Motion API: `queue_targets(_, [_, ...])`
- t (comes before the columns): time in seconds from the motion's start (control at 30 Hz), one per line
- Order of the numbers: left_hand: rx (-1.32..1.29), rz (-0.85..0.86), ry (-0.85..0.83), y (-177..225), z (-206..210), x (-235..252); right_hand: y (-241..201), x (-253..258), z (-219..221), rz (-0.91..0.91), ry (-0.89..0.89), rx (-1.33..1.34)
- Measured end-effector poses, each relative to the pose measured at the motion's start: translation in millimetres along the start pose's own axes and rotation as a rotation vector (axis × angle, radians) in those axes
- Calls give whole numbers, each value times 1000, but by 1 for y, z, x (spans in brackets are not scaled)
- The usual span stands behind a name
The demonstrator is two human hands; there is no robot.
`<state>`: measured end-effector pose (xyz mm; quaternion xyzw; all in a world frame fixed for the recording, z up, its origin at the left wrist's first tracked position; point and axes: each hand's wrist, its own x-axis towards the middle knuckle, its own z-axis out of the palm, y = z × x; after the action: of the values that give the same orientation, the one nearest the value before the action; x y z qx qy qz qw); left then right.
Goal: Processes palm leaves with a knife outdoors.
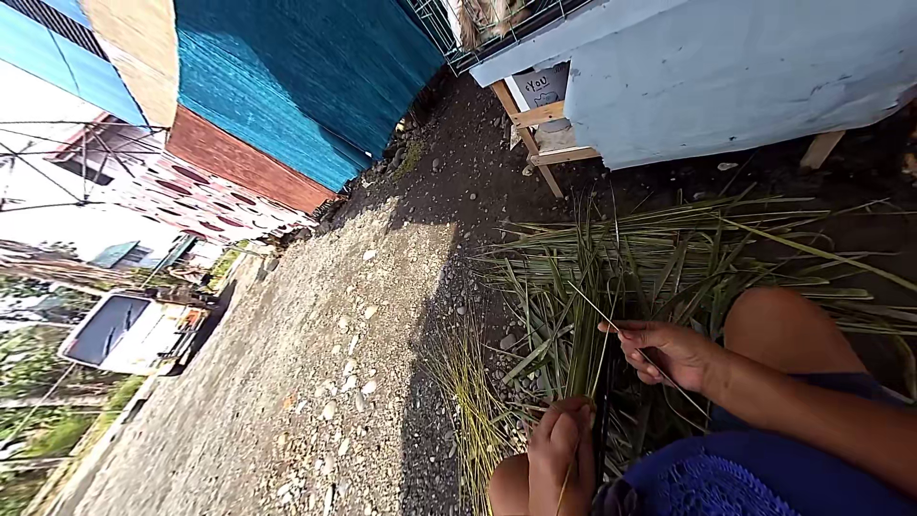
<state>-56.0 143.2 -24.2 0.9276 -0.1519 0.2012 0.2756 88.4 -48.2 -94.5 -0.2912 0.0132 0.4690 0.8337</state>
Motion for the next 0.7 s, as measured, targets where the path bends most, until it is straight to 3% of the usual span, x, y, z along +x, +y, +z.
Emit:
queue_targets(0.2, [26, 73, -45, 3, -8, -4, -7, 15, -13, -59, 164, 18])
queue_targets(0.47, [85, -20, 12, 12, -45, -12, -40, 35, -75, -189, 620, 11])
queue_targets(0.57, [175, -35, 50, 2, -37, -12, -35, 23, -62, -143, 456, -81])
queue_targets(0.7, [169, 86, 12, -8, -22, -4, -23, 11, -42, -64, 107, -144])
